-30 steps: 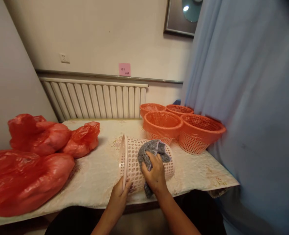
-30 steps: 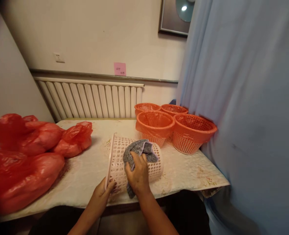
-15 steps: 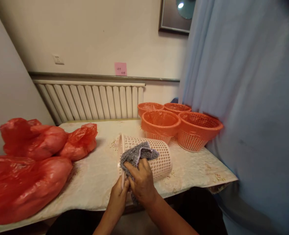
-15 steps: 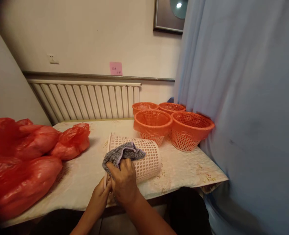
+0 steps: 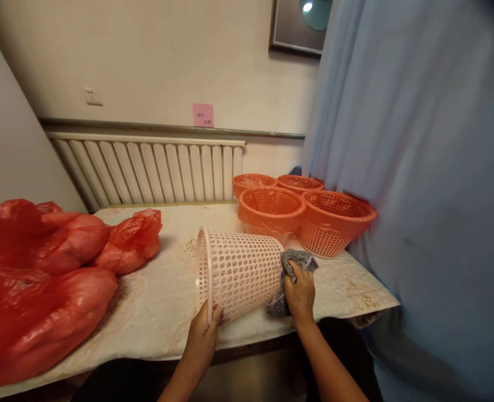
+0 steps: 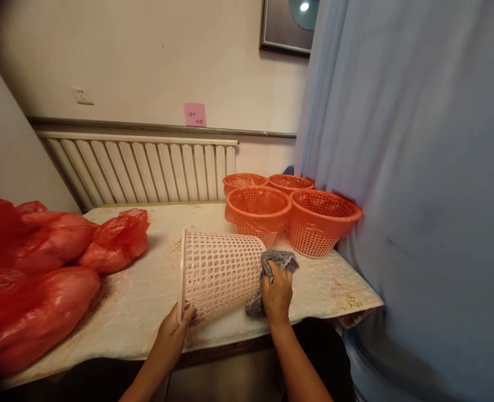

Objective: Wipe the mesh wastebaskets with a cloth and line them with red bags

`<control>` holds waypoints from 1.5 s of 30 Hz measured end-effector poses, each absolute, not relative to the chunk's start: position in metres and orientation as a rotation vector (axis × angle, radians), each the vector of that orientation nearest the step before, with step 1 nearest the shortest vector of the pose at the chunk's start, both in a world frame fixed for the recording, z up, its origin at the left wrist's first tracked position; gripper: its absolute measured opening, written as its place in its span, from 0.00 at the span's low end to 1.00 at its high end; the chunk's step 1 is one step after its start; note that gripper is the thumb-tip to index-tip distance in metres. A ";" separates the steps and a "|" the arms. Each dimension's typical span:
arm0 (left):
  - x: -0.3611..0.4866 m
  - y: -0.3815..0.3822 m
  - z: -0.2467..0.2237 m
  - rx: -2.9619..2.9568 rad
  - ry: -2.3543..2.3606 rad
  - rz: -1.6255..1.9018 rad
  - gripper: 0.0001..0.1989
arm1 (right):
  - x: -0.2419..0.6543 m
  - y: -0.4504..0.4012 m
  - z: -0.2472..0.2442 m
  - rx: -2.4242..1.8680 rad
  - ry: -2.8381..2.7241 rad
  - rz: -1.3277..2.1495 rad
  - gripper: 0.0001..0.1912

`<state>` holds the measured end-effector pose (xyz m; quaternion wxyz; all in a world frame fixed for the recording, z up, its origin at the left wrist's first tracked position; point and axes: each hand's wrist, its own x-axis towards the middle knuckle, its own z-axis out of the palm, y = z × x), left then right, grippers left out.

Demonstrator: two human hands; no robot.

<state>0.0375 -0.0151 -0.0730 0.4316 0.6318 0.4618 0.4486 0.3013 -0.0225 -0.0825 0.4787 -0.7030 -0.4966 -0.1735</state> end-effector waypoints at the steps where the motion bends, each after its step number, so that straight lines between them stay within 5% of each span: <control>1: 0.038 -0.015 -0.072 1.558 1.147 1.124 0.22 | 0.297 -0.023 -0.084 -1.707 -1.169 -0.407 0.20; 14: 0.031 -0.014 -0.066 1.667 1.066 1.171 0.22 | 0.146 -0.046 -0.028 -1.220 -1.731 -0.251 0.25; 21: 0.027 -0.018 -0.071 1.630 1.190 1.108 0.25 | 0.210 -0.015 -0.009 -1.392 -1.701 -0.309 0.25; 30: 0.029 -0.018 -0.095 1.643 1.163 1.112 0.22 | 0.305 -0.014 -0.061 -1.685 -1.242 -0.398 0.21; 38: 0.024 -0.019 -0.091 1.662 1.135 1.092 0.20 | 0.192 -0.054 -0.082 -1.411 -1.344 -0.350 0.23; 45: 0.018 -0.019 -0.095 1.728 0.990 1.140 0.25 | 0.139 -0.052 -0.031 -1.196 -1.677 -0.242 0.26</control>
